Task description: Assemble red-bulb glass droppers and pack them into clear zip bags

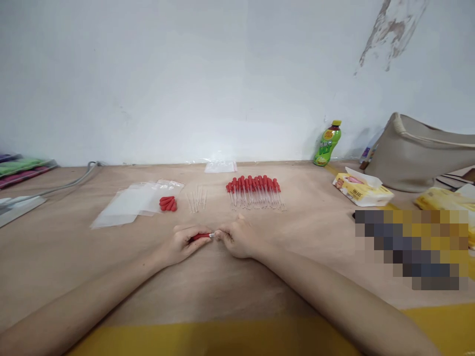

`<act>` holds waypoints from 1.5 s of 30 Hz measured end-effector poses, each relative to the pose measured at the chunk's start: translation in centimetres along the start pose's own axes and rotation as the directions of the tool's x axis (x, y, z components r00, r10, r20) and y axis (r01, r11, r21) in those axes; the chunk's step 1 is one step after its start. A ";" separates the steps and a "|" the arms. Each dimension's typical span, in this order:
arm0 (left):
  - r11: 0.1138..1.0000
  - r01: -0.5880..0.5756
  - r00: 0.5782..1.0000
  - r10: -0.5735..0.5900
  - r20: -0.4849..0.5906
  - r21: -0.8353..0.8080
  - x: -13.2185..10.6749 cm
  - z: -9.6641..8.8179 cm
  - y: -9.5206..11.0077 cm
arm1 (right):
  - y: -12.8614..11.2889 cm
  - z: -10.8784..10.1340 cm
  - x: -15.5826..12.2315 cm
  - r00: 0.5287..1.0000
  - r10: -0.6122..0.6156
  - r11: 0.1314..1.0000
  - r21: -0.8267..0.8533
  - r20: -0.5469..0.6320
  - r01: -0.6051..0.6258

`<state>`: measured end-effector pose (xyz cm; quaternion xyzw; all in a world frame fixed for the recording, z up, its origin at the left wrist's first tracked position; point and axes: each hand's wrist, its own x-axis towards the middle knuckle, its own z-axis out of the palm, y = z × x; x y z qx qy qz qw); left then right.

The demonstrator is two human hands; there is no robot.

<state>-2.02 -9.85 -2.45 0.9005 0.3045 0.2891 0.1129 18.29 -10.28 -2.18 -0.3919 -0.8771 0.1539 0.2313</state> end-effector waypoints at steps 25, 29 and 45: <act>0.996 0.089 0.996 -0.089 0.005 0.012 0.4 -0.8 -1.0 | 8.4 -6.2 4.4 0.606 0.638 0.659 -0.071 -0.475 -0.749; 0.995 0.095 0.995 -0.095 0.010 0.013 0.4 -0.7 -1.2 | 8.6 -5.5 4.6 0.607 0.629 0.640 -0.119 -0.486 -0.759; 0.993 0.080 0.997 -0.079 -0.019 0.087 0.7 -0.6 -1.1 | 3.8 -1.7 7.5 0.820 0.427 0.813 -0.236 -0.381 -0.532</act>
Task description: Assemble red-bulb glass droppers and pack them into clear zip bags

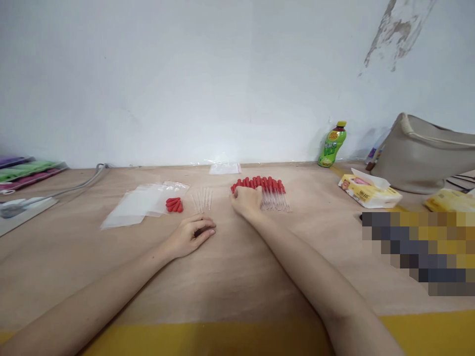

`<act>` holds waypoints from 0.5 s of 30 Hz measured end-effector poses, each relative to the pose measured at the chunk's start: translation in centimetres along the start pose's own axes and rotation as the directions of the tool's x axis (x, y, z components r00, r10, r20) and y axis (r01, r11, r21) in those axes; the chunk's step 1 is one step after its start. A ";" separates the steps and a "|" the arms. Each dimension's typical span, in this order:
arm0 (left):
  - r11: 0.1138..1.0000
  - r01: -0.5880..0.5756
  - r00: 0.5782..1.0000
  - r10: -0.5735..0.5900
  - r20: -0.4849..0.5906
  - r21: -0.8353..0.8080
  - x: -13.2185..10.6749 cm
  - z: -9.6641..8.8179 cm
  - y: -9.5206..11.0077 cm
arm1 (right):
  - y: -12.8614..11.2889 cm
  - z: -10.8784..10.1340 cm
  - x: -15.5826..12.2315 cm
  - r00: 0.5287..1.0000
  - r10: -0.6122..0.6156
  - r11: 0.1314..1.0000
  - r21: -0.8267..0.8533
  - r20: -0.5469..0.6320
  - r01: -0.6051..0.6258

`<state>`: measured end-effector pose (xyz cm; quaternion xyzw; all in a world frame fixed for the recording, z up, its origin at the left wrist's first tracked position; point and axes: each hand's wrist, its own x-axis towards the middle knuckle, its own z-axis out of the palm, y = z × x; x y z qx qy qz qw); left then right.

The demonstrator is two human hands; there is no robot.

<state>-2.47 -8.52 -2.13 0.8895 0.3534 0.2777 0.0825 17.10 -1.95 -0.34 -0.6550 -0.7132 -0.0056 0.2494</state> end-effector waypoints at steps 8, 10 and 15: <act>0.861 0.405 0.858 -0.240 -0.455 0.309 0.1 -1.3 -3.8 | -6.0 4.2 0.7 0.995 0.088 0.992 0.088 0.048 -0.092; 0.762 0.543 0.798 -0.336 -0.501 0.354 0.2 -1.7 -5.0 | -6.3 4.5 0.9 0.993 0.103 0.990 0.092 0.052 -0.107; 0.660 0.682 0.729 -0.573 -0.375 0.316 0.6 -2.1 -6.9 | -6.1 4.3 0.8 0.992 0.100 0.992 0.073 0.075 -0.105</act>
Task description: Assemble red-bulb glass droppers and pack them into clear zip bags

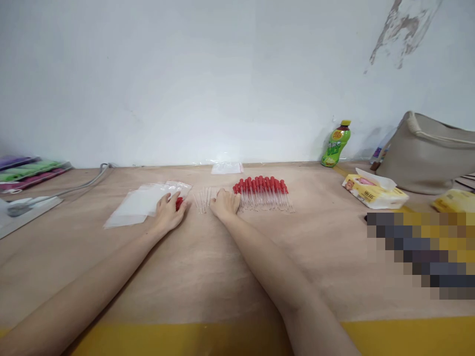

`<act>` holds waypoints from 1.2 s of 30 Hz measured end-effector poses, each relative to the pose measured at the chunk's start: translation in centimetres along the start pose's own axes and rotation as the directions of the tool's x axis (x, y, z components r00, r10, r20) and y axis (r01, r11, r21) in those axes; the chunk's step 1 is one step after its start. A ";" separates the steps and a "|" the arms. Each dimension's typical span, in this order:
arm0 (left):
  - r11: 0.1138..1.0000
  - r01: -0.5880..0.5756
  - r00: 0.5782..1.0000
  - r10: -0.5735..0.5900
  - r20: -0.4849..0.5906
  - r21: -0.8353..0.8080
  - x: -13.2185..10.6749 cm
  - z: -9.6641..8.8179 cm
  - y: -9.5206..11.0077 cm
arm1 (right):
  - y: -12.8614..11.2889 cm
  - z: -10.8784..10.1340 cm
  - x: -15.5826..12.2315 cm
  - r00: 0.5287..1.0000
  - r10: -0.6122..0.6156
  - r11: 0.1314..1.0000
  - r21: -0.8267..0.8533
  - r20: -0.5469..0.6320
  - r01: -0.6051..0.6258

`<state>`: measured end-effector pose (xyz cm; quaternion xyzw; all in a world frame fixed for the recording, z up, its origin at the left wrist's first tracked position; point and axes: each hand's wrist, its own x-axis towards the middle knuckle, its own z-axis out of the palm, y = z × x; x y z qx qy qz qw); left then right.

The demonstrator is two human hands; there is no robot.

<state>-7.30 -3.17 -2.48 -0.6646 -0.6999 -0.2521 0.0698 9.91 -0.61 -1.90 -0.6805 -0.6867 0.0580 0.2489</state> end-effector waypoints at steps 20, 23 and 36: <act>0.981 -0.169 0.981 0.176 0.076 -0.099 -0.3 1.4 3.0 | 7.3 -4.2 -6.5 0.956 -0.284 0.959 0.004 -0.070 0.285; 0.986 -0.123 0.991 0.128 0.036 -0.113 0.1 1.4 2.2 | 7.8 -4.5 -6.8 0.958 -0.278 0.960 0.024 -0.062 0.280; 0.963 0.018 0.993 -0.050 -0.112 -0.269 0.1 0.6 1.6 | 9.0 -5.0 -7.4 0.957 -0.287 0.956 0.045 -0.051 0.289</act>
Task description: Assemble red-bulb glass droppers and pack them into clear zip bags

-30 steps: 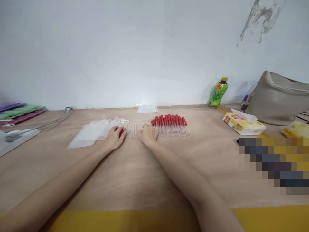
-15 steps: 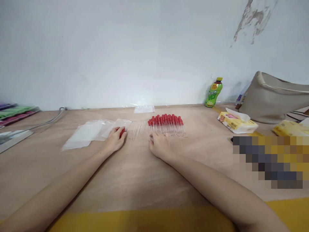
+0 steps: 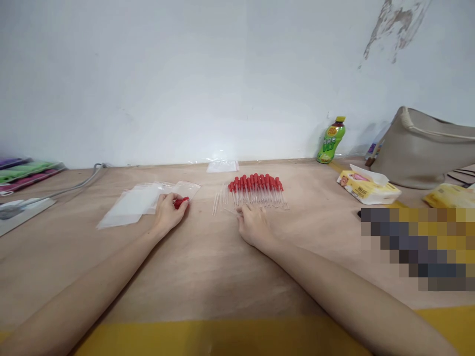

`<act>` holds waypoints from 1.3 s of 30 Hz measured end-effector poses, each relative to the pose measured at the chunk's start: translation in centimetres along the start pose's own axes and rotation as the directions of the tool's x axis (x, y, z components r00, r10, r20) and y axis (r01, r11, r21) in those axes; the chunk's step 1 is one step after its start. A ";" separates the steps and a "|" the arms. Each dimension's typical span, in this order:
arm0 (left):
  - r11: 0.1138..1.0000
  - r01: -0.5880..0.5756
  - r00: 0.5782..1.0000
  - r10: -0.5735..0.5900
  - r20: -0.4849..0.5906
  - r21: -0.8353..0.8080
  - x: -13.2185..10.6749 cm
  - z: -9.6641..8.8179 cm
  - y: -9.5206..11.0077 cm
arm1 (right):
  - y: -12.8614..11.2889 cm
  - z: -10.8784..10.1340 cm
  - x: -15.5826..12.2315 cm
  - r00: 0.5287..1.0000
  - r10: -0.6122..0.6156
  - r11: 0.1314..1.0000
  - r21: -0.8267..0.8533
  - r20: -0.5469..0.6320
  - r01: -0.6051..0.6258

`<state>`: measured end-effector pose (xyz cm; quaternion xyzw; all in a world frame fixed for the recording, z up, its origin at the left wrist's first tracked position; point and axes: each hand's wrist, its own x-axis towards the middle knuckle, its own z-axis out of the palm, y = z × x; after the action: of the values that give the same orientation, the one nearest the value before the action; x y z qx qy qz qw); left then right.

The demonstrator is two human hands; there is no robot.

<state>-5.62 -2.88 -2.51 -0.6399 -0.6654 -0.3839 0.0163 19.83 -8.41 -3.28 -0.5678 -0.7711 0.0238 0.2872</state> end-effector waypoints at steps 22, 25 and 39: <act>0.942 -0.273 0.959 0.252 -0.129 -0.194 -1.0 -1.3 1.0 | -0.3 -1.4 -0.2 0.976 -0.119 0.984 -0.111 0.182 0.141; 0.853 -0.408 0.896 0.442 0.035 -0.325 -2.7 -1.2 2.4 | -0.1 -1.6 -0.3 0.963 -0.166 0.982 -0.058 0.214 0.182; 0.845 -0.240 0.879 0.398 0.263 -0.479 -5.0 -0.9 3.7 | -1.0 -0.6 -1.2 0.933 -0.357 0.904 0.232 -0.052 0.359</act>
<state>-1.95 -8.01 -2.66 -0.7886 -0.4375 -0.3925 -0.1806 19.50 -9.96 -2.95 -0.3782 -0.8525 0.0602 0.3557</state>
